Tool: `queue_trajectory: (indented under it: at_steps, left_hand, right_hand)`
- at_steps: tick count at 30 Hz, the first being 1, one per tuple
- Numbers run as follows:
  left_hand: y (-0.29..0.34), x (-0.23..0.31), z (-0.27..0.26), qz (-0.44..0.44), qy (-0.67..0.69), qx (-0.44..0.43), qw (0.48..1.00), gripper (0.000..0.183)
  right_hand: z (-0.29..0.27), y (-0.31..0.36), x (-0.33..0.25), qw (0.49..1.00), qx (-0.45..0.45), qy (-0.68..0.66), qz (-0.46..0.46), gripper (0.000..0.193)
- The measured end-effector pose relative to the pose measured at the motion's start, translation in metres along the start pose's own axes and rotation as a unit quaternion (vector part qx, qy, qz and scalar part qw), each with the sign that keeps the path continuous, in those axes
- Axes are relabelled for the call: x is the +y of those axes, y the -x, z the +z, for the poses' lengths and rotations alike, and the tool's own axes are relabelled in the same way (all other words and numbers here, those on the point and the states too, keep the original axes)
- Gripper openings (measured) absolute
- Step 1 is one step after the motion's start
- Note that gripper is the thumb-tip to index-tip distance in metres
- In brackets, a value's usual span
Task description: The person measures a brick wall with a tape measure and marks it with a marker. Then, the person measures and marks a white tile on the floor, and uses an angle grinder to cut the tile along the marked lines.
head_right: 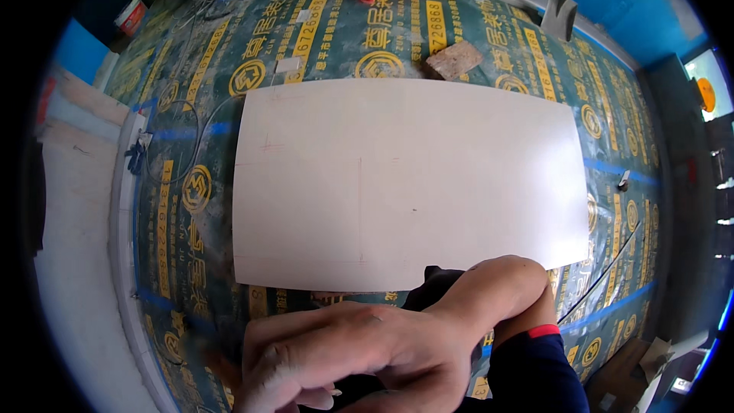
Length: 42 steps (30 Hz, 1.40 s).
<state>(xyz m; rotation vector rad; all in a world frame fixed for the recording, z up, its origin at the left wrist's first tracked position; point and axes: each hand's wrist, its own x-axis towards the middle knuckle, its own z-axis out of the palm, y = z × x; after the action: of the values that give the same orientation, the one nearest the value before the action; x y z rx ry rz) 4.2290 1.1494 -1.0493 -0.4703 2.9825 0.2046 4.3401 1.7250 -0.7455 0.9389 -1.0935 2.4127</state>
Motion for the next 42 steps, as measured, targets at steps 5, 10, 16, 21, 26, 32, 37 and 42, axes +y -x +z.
queue_trajectory:
  at_steps: [5,10,16,21,26,32,37,42]
  left_hand:
    - [-0.008,-0.028,0.023,0.103,-0.027,0.135,0.985,0.044]
    - [-0.009,-0.050,0.026,0.014,0.123,0.093,0.988,0.066]
    - [-0.022,-0.067,0.012,-0.007,0.164,0.003,0.986,0.042]
    - [-0.024,0.025,-0.019,-0.234,0.578,-0.100,0.775,0.038]
    - [0.008,0.119,-0.122,-0.117,0.596,-0.044,0.794,0.070]
    - [-0.033,0.247,-0.165,0.378,0.401,0.085,0.830,0.063]
    - [-0.050,0.320,-0.202,0.563,0.373,0.058,0.735,0.077]
    - [-0.026,0.368,-0.164,0.605,0.439,0.054,0.662,0.071]
  right_hand:
    - [0.013,0.013,0.010,0.997,0.029,-0.032,-0.063,0.040]
    - [0.006,0.008,0.007,0.994,0.097,-0.041,-0.018,0.041]
    - [-0.079,-0.009,0.021,0.909,0.295,0.141,0.257,0.044]
    - [-0.105,-0.007,0.054,0.859,0.314,0.165,0.369,0.038]
    - [-0.088,-0.041,0.095,0.861,0.255,0.181,0.400,0.040]
    - [-0.044,-0.103,0.189,0.844,0.133,0.149,0.498,0.065]
    - [-0.037,-0.150,0.230,0.873,0.231,0.000,0.429,0.054]
    - [-0.062,-0.145,0.201,0.812,0.421,0.031,0.403,0.029]
